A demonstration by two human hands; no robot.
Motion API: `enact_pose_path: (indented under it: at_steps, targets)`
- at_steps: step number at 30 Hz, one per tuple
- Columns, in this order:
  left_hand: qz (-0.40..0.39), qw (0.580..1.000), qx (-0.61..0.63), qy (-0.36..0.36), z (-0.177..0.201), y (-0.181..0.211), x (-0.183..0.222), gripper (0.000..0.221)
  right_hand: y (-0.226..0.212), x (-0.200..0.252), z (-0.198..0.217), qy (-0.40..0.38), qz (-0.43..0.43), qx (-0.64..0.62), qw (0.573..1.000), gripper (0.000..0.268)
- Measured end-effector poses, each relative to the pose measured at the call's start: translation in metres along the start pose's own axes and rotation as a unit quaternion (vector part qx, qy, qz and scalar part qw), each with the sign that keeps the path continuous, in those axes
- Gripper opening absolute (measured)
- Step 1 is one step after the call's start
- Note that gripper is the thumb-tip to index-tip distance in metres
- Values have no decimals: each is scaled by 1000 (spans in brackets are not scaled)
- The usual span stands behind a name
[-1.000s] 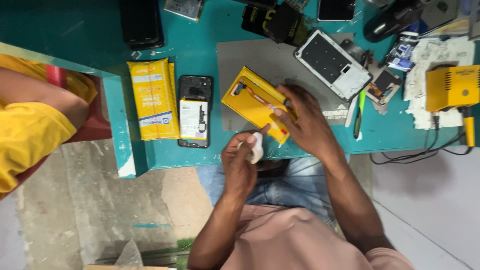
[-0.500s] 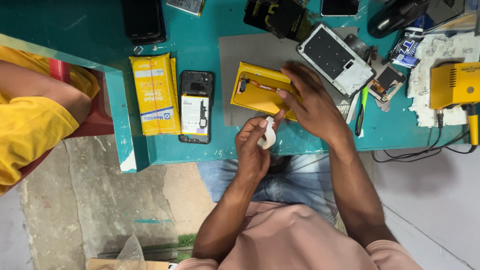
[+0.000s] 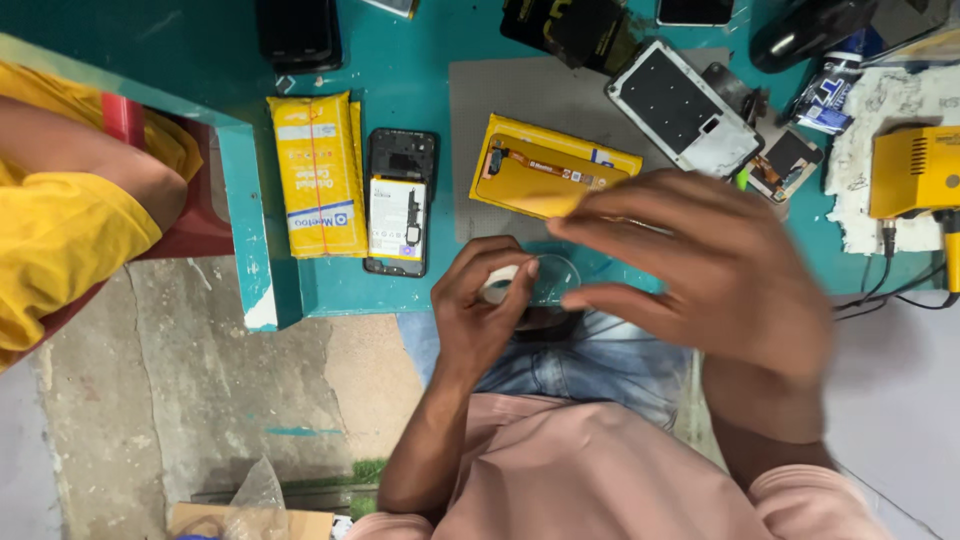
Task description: The person prepares a mobile phone screen for installation by removing protective films and applying adhesive tape using tweezers.
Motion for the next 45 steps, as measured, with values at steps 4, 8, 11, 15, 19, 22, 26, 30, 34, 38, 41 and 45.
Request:
enact_pose_path:
  at_steps: [4, 8, 11, 15, 19, 22, 26, 30, 34, 38, 41, 45]
  targets:
    - [-45, 997, -60, -32, 5, 11, -5, 17, 5, 6, -54, 4, -75, -26, 997, 45]
    - [-53, 992, -93, -61, 5, 24, -16, 16, 3, 15, -71, 58, -117, -30, 991, 22]
    - [-54, 989, -110, -85, 4, 18, -8, 15, 2, 34, -80, 45, -117, -25, 992, 17]
    - [-28, 989, -105, -105, 5, 9, -3, 14, 2, 39, -83, 41, -117, -45, 991, 14]
    - [-26, 988, -119, -96, 0, 12, -7, 16, 4, 37, -86, 75, -118, -62, 988, 13]
    - [-103, 982, -132, -90, 2, 12, -5, 18, 13, 54, -99, 99, -135, -125, 978, 14]
    - [-198, 965, -167, -52, -1, 12, -3, 18, 16, 69, -113, 148, -162, -178, 959, 15]
    - [-239, 957, -151, -58, -2, 23, 0, 15, 23, 49, -105, 206, -202, -92, 953, 16]
    - [-346, 923, -122, -117, 12, 45, 30, 12, 44, 57, -77, 291, -345, -68, 890, 5]
    - [-121, 988, -55, -84, 16, 26, 37, 10, 19, 117, -74, 167, -371, -112, 907, 14]
    - [57, 991, 92, -78, -1, 7, 14, 9, 19, 148, -69, 185, -365, -164, 898, 15]
    - [154, 959, 222, -89, -9, -6, 12, 12, -2, 185, -53, 127, -371, -41, 919, 15]
Point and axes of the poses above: each hand's wrist, its own x-axis away from the middle knuckle, its own z-axis out of the back of the hand, y = z × x, the point moved 2 cm from there along -x, towards the middle knuckle, and after that the axes turned 9 degrees about z, right-handed, at the moved point
